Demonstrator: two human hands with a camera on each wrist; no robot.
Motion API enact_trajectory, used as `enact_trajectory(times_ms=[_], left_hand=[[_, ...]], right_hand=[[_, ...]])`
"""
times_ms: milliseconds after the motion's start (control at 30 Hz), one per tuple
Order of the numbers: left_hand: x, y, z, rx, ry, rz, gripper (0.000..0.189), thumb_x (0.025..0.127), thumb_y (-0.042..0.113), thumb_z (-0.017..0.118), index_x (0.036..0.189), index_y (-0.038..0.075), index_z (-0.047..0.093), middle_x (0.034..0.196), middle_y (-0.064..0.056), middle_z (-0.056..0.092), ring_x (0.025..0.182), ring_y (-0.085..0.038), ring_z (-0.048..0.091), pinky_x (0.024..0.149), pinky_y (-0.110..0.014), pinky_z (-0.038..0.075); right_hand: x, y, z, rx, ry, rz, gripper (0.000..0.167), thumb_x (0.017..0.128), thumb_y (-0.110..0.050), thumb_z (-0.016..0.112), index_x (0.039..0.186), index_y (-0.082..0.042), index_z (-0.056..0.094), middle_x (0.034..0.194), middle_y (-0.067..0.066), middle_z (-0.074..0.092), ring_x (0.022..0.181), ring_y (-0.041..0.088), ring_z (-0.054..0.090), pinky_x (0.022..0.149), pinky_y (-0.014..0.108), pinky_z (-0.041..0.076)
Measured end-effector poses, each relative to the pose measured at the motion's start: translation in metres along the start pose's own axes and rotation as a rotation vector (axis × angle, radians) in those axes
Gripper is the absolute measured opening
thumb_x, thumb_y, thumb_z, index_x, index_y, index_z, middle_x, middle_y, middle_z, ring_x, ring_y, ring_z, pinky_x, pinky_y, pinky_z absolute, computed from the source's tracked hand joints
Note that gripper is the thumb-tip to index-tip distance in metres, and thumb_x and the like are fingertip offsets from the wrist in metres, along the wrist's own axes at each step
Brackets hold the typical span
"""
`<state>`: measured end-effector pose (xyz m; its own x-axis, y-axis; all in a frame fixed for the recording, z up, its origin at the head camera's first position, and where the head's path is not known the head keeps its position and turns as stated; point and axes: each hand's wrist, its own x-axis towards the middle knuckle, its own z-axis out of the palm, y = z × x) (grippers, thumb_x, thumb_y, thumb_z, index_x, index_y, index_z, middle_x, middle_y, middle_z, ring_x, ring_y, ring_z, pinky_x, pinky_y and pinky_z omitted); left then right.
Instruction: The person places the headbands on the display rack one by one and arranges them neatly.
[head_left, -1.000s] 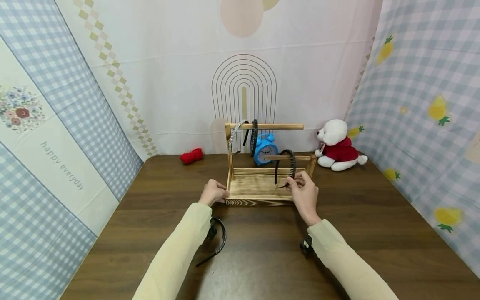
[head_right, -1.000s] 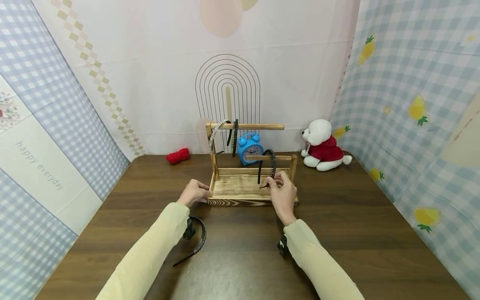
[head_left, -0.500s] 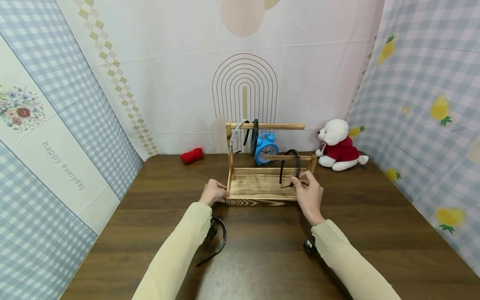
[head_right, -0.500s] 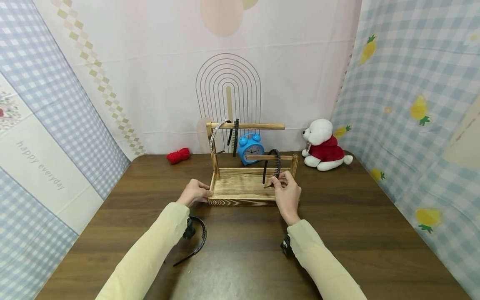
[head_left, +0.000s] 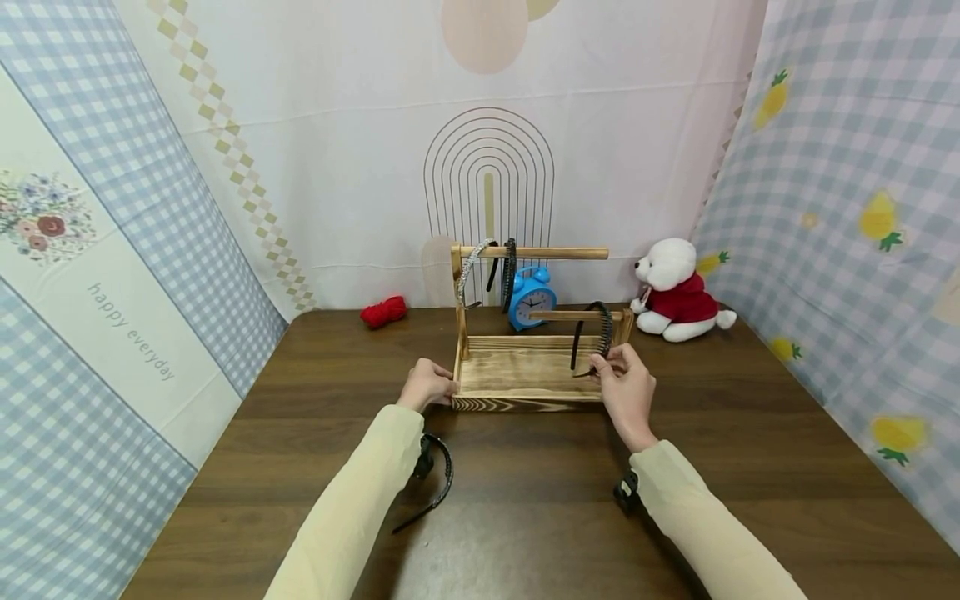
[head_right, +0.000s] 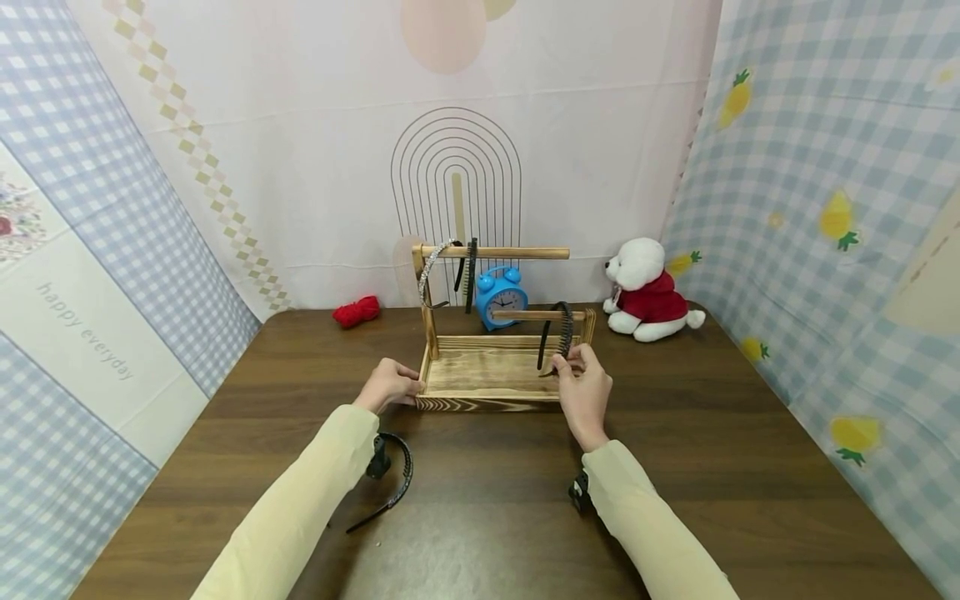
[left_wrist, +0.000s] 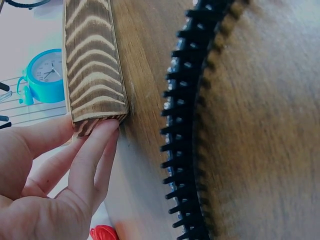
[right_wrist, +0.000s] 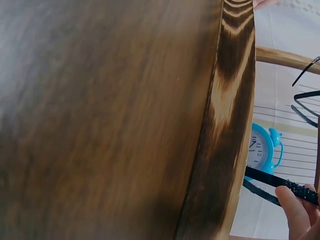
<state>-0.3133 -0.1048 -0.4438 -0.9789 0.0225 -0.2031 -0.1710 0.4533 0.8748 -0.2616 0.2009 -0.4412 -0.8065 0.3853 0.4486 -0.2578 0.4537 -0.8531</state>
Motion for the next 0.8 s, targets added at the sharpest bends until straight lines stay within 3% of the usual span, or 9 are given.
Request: enact_trajectory(times_ms=[233,333,433,533,800], left_hand=[[0.0,0.0,0.0,-0.008,-0.002,-0.004,0.028,0.085,-0.001,0.071,0.111,-0.011,0.069,0.097,-0.026,0.072,0.067,-0.023,0.072,0.064,-0.033,0.063],[0.0,-0.001,-0.001,-0.011,-0.002,-0.002,0.027,0.085,-0.002,0.071,0.11,-0.011,0.069,0.095,-0.025,0.072,0.065,-0.021,0.071,0.064,-0.033,0.063],[0.0,-0.001,-0.001,-0.011,-0.001,0.001,0.027,0.085,-0.001,0.071,0.11,-0.011,0.069,0.093,-0.024,0.072,0.063,-0.019,0.07,0.063,-0.033,0.063],[0.0,0.0,-0.001,-0.012,-0.003,0.001,0.028,0.085,-0.001,0.071,0.111,-0.011,0.069,0.093,-0.024,0.072,0.062,-0.018,0.07,0.063,-0.033,0.063],[0.002,0.001,-0.001,0.004,-0.001,-0.005,0.029,0.085,-0.001,0.072,0.111,-0.011,0.069,0.094,-0.025,0.072,0.066,-0.024,0.072,0.065,-0.034,0.063]], right_hand=[[0.0,0.002,-0.005,-0.119,0.038,0.012,0.018,0.092,-0.021,0.07,0.092,-0.004,0.063,0.09,0.011,0.076,0.074,0.009,0.071,0.061,0.004,0.045],[0.0,0.001,-0.006,-0.156,0.027,0.031,0.018,0.093,-0.022,0.069,0.096,-0.005,0.064,0.093,0.011,0.076,0.084,0.019,0.073,0.066,0.014,0.049],[0.001,0.001,-0.007,-0.165,0.0,0.054,0.021,0.094,-0.022,0.067,0.103,-0.003,0.065,0.099,0.015,0.075,0.092,0.027,0.072,0.074,0.032,0.057],[0.001,0.001,-0.008,-0.155,-0.026,0.084,0.026,0.094,-0.022,0.067,0.111,-0.002,0.065,0.106,0.018,0.073,0.098,0.031,0.071,0.083,0.044,0.059],[-0.003,-0.001,-0.017,-0.143,-0.086,0.168,0.04,0.092,-0.026,0.068,0.125,-0.004,0.059,0.118,0.015,0.069,0.107,0.03,0.068,0.088,0.042,0.054]])
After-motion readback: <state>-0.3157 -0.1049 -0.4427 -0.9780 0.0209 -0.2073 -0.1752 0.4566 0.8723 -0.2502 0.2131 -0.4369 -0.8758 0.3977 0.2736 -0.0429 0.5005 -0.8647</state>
